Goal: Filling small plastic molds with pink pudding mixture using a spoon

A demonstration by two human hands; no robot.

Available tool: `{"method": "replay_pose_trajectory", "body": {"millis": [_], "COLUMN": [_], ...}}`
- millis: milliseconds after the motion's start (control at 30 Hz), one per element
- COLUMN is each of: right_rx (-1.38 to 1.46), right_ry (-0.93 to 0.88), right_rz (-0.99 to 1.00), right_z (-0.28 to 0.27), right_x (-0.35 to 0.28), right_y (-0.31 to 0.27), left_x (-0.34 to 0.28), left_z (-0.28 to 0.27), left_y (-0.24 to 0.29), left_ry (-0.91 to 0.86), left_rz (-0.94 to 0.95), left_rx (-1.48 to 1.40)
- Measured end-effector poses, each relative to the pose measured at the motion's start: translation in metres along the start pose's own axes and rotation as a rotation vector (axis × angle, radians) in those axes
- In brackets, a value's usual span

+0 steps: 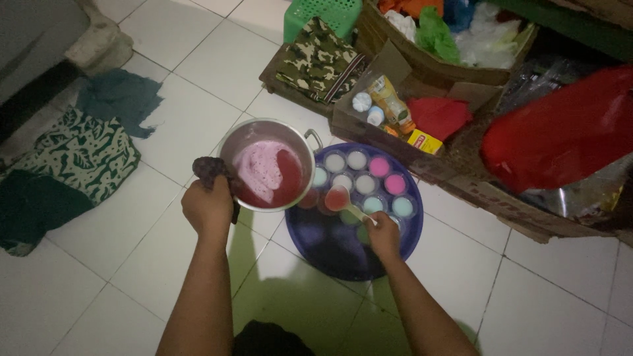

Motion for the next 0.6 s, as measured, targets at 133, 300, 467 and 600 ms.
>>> {"method": "replay_pose_trajectory", "body": {"millis": [133, 300, 467, 600], "right_rx": [0.047, 0.132, 0.229, 0.324], "right_ry": [0.012, -0.001, -0.005, 0.009], "right_rz": [0.000, 0.048, 0.061, 0.041], "right_z": [0.002, 0.003, 0.026, 0.019], "right_x": [0.000, 0.003, 0.015, 0.023], "right_y": [-0.002, 0.004, 0.033, 0.044], "left_x": [-0.002, -0.004, 0.000, 0.002], "left_z": [-0.002, -0.001, 0.001, 0.000], "left_y": [0.004, 0.010, -0.001, -0.004], "left_ry": [-0.028, -0.031, -0.039, -0.052], "left_rz": [0.028, 0.025, 0.037, 0.050], "left_rx": [0.023, 0.038, 0.041, 0.075]}}
Point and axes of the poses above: each hand's wrist, its own x-axis towards the middle knuckle, its own z-axis out of the palm, y = z × x, the point moved 4 cm from there along x, towards the middle knuckle, and after that the axes turned 15 degrees about -x, right-handed, at the moved point
